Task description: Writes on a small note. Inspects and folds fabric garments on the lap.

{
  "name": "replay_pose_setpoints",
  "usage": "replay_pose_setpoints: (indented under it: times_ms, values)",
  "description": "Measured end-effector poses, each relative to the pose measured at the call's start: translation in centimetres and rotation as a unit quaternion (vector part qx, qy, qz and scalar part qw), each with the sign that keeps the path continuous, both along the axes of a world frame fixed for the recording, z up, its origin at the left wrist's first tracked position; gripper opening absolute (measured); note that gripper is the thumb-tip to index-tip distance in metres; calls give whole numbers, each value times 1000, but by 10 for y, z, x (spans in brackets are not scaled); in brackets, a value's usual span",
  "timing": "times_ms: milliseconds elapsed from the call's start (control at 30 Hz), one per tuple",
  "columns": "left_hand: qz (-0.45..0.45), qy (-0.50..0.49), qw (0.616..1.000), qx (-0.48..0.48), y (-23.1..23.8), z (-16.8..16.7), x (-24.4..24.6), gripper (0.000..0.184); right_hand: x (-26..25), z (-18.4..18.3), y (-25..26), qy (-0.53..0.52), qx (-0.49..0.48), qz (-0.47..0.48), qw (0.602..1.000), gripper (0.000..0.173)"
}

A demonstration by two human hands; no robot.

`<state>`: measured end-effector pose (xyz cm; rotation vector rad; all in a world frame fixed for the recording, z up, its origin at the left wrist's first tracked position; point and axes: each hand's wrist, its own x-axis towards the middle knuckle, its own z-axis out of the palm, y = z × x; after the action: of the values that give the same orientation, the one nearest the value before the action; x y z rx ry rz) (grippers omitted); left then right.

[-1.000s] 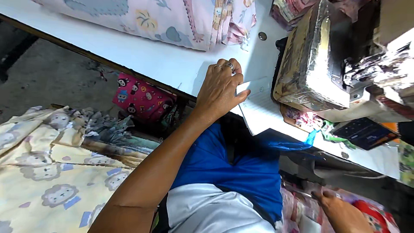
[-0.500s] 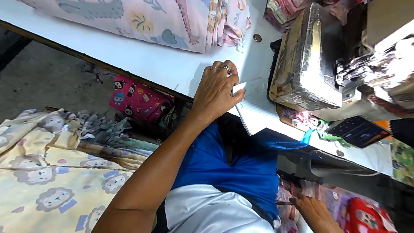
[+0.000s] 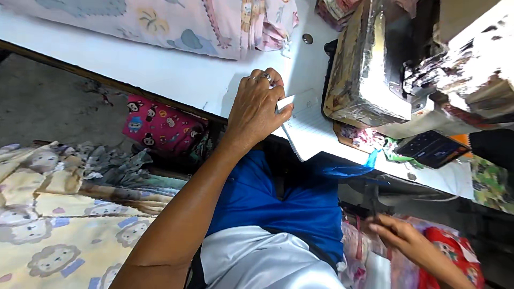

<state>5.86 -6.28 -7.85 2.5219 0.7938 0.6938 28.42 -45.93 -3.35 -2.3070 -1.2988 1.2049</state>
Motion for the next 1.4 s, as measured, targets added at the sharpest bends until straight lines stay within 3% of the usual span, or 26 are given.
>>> replay_pose_setpoints:
  times_ms: [100, 167, 400, 500, 733, 1000, 1400]
  values:
    - [-3, -6, 1000, -9, -2, 2, 0, 44, -30, 10, 55, 96, 224, -2, 970, 28]
    - [1, -11, 1000, -9, -3, 3, -1, 47, -46, 10, 91, 129, 315, 12, 940, 27]
    - [2, -18, 1000, -7, -1, 1, -2, 41, -66, -2, 182, 176, 436, -17, 882, 24]
    - [5, -25, 1000, -18, -1, 3, -3, 39, -73, -8, 204, 196, 454, -25, 869, 23]
    - [4, -36, 999, -21, 0, 1, -3, 36, -83, -15, 235, 77, 470, 26, 879, 18]
    - [-7, -61, 997, -38, 1, 2, -6, 35, -83, -43, 240, 73, 509, -10, 857, 17]
    - [-23, -88, 994, -59, 1, 3, -9, 33, -85, -44, 239, 96, 518, -25, 850, 17]
